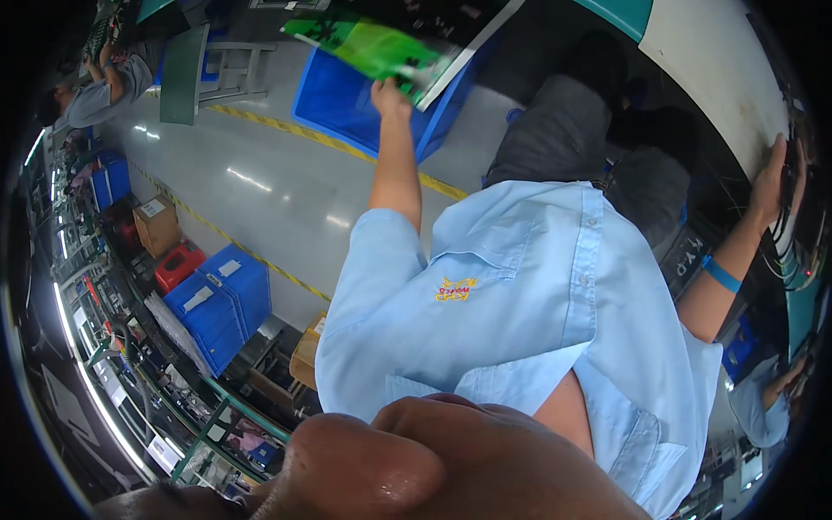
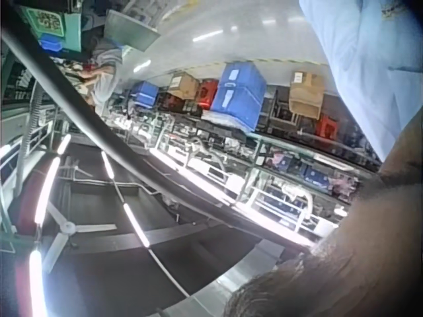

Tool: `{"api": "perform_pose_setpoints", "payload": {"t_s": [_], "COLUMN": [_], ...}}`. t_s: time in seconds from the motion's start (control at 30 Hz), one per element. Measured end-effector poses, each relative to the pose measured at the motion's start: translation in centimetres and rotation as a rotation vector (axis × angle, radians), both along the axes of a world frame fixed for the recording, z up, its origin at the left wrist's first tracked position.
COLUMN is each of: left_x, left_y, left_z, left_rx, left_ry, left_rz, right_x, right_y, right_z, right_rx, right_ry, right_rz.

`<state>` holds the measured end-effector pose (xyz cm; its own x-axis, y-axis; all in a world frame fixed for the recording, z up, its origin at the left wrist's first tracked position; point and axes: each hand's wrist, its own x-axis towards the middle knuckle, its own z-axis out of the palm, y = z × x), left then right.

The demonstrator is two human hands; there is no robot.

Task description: Soldering electronic components onto printed circuit boards at an assembly station.

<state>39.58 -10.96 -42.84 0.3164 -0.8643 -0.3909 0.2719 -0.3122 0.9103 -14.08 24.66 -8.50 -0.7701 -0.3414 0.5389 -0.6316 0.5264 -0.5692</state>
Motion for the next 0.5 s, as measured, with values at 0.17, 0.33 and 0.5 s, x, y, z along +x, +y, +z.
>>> {"api": "perform_pose_setpoints", "payload": {"t_s": [0.17,0.33,0.5], "left_x": [9.1,18.6,23.2], "left_y": [9.2,15.7,15.2], "left_z": [7.7,12.9,17.9], "left_rx": [0.169,0.133,0.114], "left_ry": [-0.075,-0.414,-0.800], "left_rz": [-0.038,-0.088,-0.163], "right_x": [-2.0,-1.7,-0.2], "right_y": [4.8,3.1,1.9], "right_z": [0.4,0.9,1.2], "right_rx": [0.118,0.118,0.163], "right_ry": [0.107,0.157,0.198], "right_rz": [-0.060,0.021,-0.003]}}
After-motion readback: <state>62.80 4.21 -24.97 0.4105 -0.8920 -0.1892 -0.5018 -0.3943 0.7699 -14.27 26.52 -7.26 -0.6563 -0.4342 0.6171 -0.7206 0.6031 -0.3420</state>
